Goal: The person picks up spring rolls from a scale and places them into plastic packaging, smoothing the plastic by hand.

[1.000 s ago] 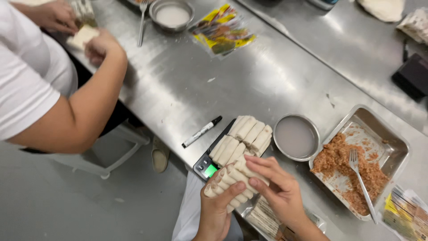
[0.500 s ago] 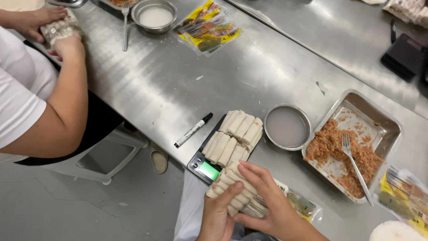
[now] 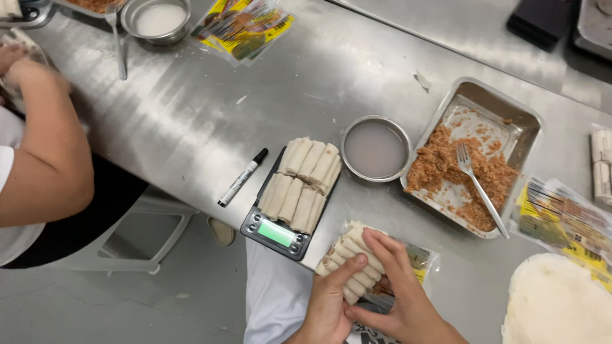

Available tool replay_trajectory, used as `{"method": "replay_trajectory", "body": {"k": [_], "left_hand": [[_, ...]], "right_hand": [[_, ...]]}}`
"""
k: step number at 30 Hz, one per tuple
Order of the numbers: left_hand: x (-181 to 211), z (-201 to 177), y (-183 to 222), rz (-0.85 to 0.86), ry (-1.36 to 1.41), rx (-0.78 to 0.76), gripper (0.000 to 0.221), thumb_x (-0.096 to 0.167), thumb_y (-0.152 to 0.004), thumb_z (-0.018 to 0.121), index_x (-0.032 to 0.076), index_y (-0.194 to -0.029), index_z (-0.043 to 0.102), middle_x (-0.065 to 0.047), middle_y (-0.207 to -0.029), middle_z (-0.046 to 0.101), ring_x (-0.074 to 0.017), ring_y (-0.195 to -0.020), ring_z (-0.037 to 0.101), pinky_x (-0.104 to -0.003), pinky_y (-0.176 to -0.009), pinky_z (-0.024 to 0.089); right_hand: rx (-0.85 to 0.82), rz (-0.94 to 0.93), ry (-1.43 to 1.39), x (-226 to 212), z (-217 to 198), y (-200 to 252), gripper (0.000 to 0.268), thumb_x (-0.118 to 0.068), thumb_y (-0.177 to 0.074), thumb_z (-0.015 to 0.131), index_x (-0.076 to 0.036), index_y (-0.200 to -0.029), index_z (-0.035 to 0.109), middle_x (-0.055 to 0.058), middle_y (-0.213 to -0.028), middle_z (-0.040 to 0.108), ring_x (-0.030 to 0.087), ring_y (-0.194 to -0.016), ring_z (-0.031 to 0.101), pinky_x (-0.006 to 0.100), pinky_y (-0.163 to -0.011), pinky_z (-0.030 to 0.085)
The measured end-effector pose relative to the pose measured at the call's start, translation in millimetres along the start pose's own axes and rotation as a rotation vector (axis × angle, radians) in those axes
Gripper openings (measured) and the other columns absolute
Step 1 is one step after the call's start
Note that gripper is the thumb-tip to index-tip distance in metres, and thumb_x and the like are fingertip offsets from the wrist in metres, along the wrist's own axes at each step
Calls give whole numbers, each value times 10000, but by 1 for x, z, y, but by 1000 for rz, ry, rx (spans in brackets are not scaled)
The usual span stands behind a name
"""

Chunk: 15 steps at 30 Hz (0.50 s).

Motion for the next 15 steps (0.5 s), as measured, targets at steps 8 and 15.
{"method": "replay_trajectory", "body": {"k": [8,15], "left_hand": [[-27,-7,-14,13,-53,-13,433,-91,-779,721,-75,-1212,709,-227,-1084,751,-327,-930,696,-425,-836,566],[-29,10,-21,10,-71,39,716,-82,-767,655,49,-1468,590,-234,-1355,655,-317,-1140,633,-402,-1005,507]], "right_hand": [[145,0,-43,10,-1,19,928,-198,-760,879,-131,-1551,400,126,-1556,386,251,-1499,382,374,-1166,424],[187,246,-374,2,-16,29,874,-125,-797,817,-159,-1556,385,69,-1544,342,185,-1439,446,339,-1055,572]]}}
Point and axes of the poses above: each hand's wrist, its own y-axis away from the middle knuckle, its own z-axis out of the palm, x = y × z, the point moved 1 cm from there along -y, towards the middle knuckle
